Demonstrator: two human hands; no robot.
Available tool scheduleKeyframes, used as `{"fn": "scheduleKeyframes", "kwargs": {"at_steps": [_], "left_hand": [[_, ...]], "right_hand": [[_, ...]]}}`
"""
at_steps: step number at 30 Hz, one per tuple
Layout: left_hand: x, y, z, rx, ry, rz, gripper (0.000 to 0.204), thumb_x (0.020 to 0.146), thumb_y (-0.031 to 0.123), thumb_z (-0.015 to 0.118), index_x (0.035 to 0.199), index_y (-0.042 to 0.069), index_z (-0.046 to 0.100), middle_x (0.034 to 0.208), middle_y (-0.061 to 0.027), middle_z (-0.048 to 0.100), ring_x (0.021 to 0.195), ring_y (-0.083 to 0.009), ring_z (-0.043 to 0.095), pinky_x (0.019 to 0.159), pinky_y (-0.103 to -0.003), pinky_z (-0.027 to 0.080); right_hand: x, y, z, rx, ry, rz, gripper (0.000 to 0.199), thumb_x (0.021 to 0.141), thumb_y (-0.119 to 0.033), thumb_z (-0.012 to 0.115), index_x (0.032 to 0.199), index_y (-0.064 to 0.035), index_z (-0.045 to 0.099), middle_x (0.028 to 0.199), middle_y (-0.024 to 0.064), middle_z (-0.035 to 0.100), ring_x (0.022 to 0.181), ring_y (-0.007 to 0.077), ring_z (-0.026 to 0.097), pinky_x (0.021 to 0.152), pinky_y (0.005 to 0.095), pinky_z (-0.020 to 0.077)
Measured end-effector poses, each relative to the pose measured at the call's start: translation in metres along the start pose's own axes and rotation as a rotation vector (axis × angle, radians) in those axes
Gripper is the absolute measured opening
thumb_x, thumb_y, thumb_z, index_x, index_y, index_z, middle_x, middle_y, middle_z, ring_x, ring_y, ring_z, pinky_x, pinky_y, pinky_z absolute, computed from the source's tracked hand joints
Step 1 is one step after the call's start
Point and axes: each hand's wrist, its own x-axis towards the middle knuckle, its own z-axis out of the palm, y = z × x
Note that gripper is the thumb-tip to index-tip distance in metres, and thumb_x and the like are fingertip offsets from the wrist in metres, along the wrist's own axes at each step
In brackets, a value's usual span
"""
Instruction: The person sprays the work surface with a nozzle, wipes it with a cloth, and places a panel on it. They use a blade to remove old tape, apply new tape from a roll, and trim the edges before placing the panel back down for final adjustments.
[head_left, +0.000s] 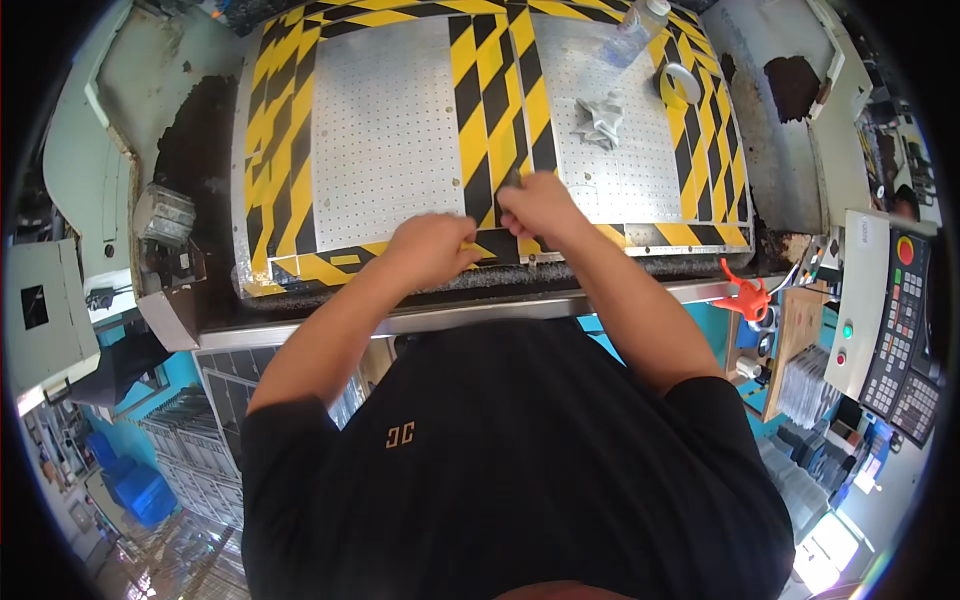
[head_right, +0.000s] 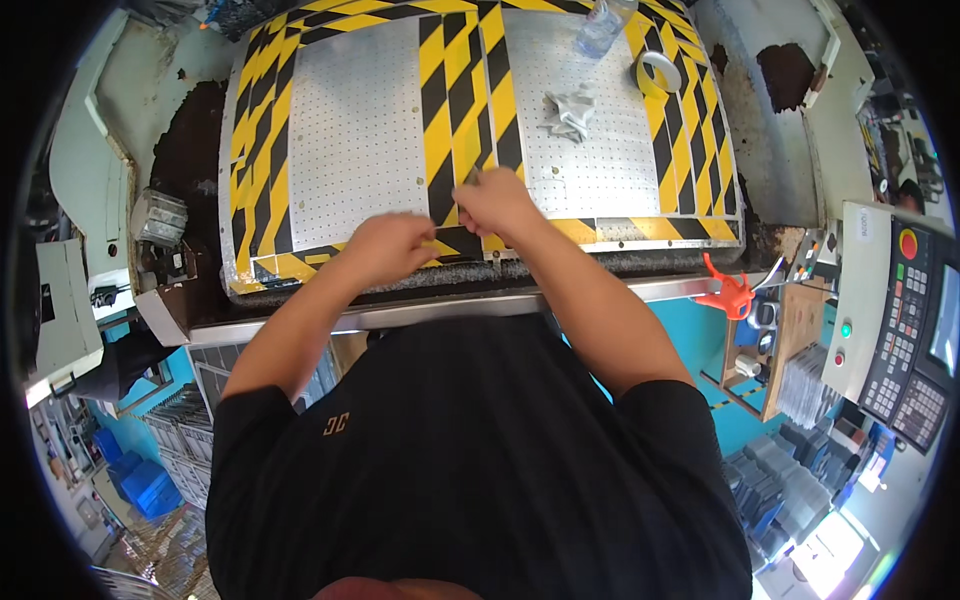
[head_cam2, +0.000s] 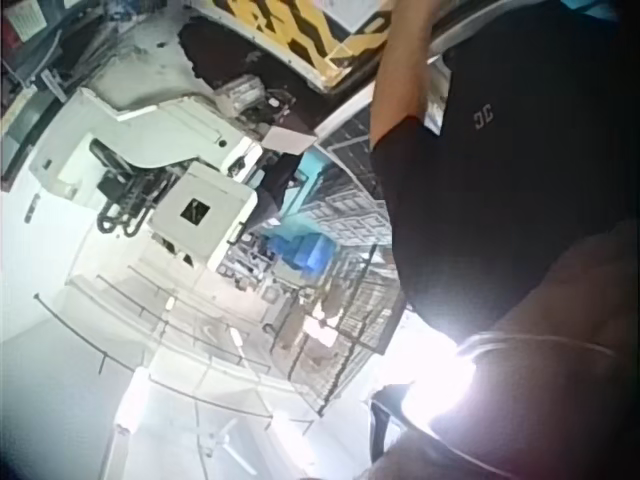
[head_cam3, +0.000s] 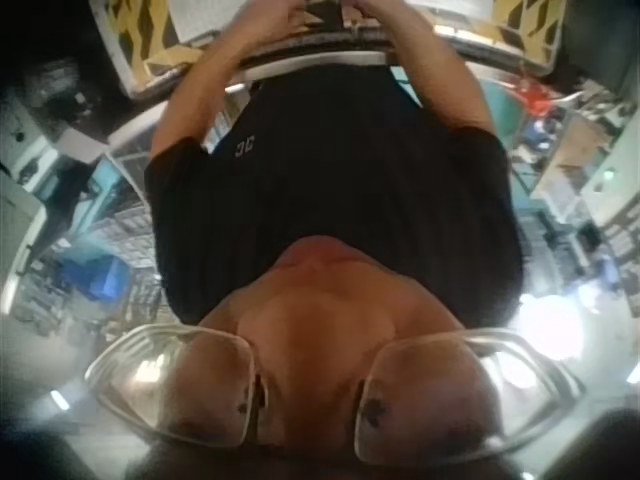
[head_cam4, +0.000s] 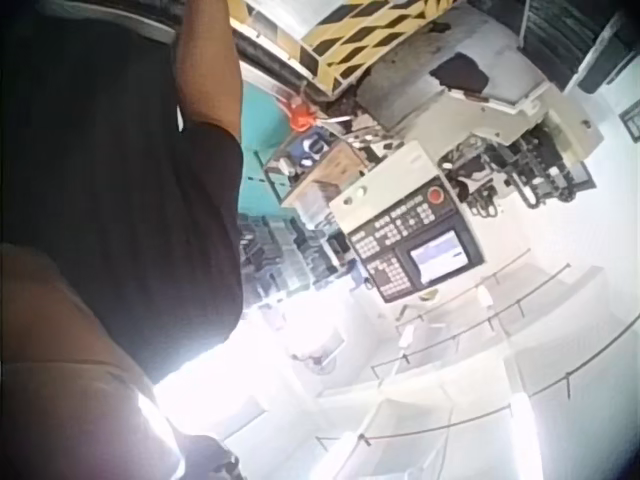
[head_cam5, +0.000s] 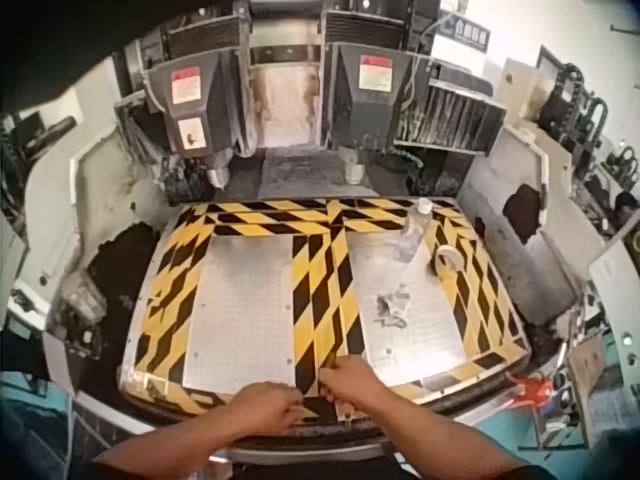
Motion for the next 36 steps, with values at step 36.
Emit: {"fn": "scheduleKeyframes", "kwargs": {"at_steps": [36], "left_hand": [[0.113,0.023,-0.023,0.181,-0.235,0.036,0.017,0.090,0.023,0.067,0.093,0.008,0.059,0.088,-0.0157,0.068,0.087,-0.0388,0.067,0.074,-0.051,0.051]], "right_hand": [[0.039,0.033,-0.115,-0.662,0.146,-0.382,0.019,0.080,-0.022,0.066,0.086,-0.0036,0.068,0.084,0.0182,0.070,0.082,0.0370,0.067,0.075,0.0436,0.0529]]}}
